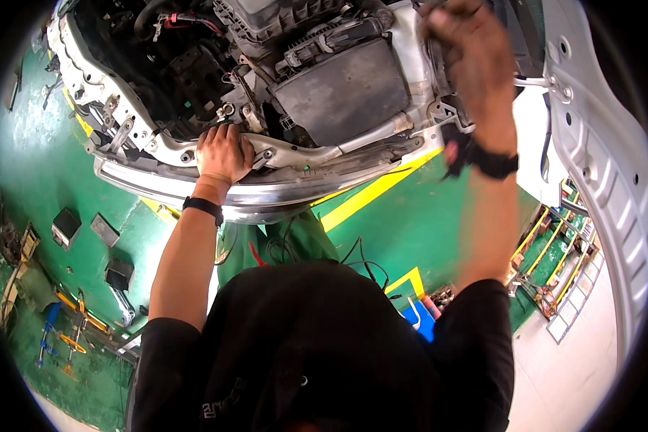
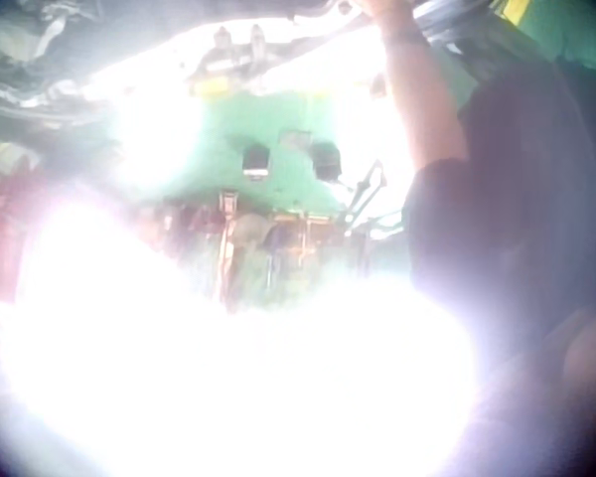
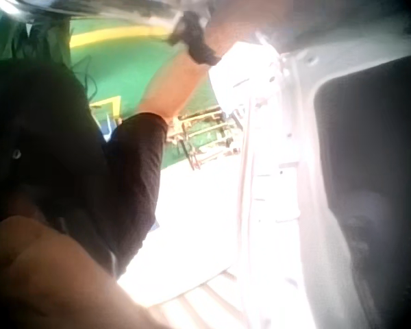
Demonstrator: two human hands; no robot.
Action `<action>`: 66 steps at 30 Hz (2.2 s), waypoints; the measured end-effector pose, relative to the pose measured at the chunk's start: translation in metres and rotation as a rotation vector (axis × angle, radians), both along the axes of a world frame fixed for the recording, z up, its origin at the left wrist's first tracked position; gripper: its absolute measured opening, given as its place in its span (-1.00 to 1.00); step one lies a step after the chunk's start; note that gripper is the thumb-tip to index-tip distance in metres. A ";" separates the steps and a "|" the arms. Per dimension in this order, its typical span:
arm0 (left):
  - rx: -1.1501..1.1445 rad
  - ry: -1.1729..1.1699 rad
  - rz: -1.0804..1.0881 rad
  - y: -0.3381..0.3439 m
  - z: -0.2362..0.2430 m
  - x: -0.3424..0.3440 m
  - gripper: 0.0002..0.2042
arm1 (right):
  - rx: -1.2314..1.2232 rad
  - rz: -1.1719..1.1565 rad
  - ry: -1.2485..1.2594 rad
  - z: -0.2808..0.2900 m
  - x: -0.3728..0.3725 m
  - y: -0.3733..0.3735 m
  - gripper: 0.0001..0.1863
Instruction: The person handles a car headlight assembly, connects the internal wiring, and positions the assembly into the front chassis of a vehicle.
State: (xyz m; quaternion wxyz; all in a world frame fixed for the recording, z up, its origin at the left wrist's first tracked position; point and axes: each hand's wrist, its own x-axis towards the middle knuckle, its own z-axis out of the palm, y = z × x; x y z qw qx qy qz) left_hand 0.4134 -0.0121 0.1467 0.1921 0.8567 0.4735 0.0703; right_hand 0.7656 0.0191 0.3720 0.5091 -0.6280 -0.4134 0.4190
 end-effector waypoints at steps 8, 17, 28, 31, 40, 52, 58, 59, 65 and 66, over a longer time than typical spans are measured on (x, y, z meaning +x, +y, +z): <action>0.065 -0.028 -0.006 0.001 0.000 0.001 -0.77 | -0.409 -0.075 0.473 -0.093 -0.166 -0.117 -0.77; 0.057 -0.091 0.009 -0.001 -0.004 0.000 -0.75 | -0.416 -0.075 -0.391 -0.152 -0.211 -0.126 -0.75; 0.023 -0.083 0.021 -0.002 -0.009 -0.001 -0.72 | -0.281 0.017 -0.508 -0.173 -0.220 -0.129 -0.72; -0.015 -0.091 0.030 -0.001 -0.008 0.000 -0.71 | -0.249 0.024 -0.549 -0.172 -0.220 -0.127 -0.71; -0.020 -0.056 0.026 -0.001 -0.007 -0.001 -0.69 | -0.217 0.115 -0.766 -0.166 -0.225 -0.124 -0.73; 0.000 -0.087 0.027 -0.003 -0.010 0.000 -0.70 | -0.234 0.225 -1.359 -0.164 -0.233 -0.126 -0.78; 0.065 -0.108 0.027 -0.002 -0.007 0.001 -0.70 | -0.302 0.323 -1.530 -0.165 -0.236 -0.121 -0.77; 0.118 -0.122 0.033 -0.003 -0.010 0.001 -0.72 | -0.281 0.315 -1.532 -0.164 -0.237 -0.120 -0.77; 0.006 -0.062 0.041 -0.002 -0.009 -0.001 -0.65 | -0.400 0.308 -1.461 -0.158 -0.237 -0.118 -0.73; 0.011 -0.063 0.029 -0.002 -0.008 -0.001 -0.64 | -0.390 0.365 -1.432 -0.160 -0.235 -0.119 -0.77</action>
